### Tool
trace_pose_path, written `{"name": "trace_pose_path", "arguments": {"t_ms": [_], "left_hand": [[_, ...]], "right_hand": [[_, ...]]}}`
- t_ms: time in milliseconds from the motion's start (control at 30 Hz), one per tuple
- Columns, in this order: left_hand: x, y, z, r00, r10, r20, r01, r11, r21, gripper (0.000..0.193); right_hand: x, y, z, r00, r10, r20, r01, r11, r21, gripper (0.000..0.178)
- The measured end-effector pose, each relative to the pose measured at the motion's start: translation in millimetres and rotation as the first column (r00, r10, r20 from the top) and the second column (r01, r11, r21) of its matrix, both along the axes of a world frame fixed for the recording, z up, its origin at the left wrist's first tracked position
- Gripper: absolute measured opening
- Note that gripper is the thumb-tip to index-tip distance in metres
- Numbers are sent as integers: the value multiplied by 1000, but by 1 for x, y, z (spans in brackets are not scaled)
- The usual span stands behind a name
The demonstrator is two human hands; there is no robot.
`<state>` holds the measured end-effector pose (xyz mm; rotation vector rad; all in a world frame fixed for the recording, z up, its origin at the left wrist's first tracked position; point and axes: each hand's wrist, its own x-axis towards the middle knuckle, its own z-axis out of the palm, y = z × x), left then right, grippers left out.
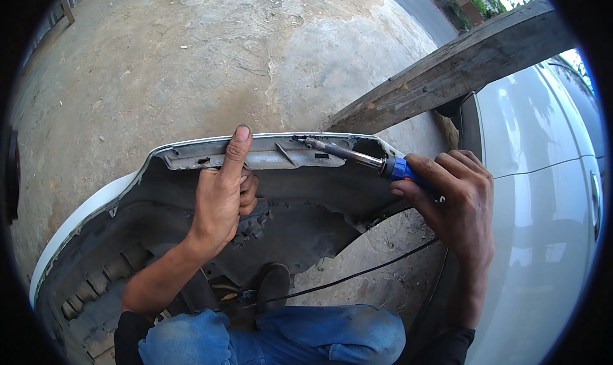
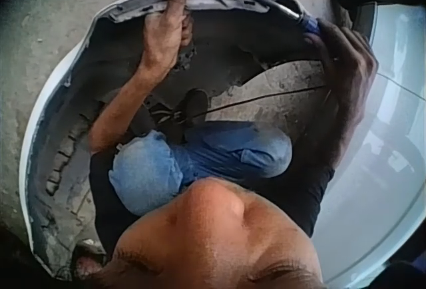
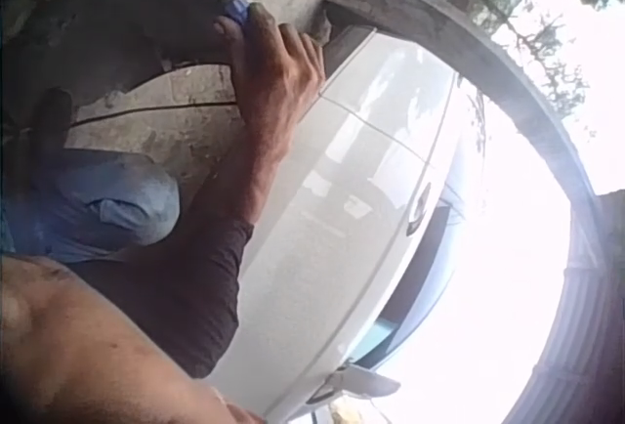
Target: Repairing a car bumper by soldering plastic components together.
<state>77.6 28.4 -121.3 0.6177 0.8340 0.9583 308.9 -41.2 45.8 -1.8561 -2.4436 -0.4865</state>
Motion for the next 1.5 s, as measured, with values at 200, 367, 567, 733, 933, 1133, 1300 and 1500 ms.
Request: {"name": "trace_pose_path", "arguments": {"t_ms": [200, 367, 567, 733, 933, 1133, 1300, 1500], "left_hand": [[1, 0, 5, 1000, -2, 13, 2, 1000, -14, 49], [0, 1, 0, 1000, 2, 13, -2, 1000, -9, 48], [1, 0, 2, 1000, 2, -4, -2, 1000, 4, 48], [2, 1, 0, 1000, 12, -22, -12, 1000, -12, 47], [2, 0, 1, 1000, 15, -2, -15, 1000, 13, 46], [2, 1, 1, 1000, 13, -9, -13, 1000, 22, 49], [0, 0, 2, 1000, 9, -30, -9, 1000, -12, 52], [2, 1, 1, 1000, 12, -9, -12, 1000, -4, 53]], "right_hand": [[4, 3, -1, 999, -15, -50, 14, 1000, -24, 36], [3, 5, -3, 998, -21, -66, 19, 999, -30, 35], [1, 3, 0, 993, -64, -96, 60, 997, -51, 33], [-7, 3, 4, 986, -117, -116, 110, 992, -62, 32], [-7, 2, 6, 978, -156, -136, 144, 985, -95, 31], [-8, 2, 9, 965, -186, -183, 164, 978, -129, 31], [-9, 5, 9, 927, -275, -256, 229, 954, -194, 31], [0, 13, 11, 934, -266, -238, 204, 945, -257, 33]]}}
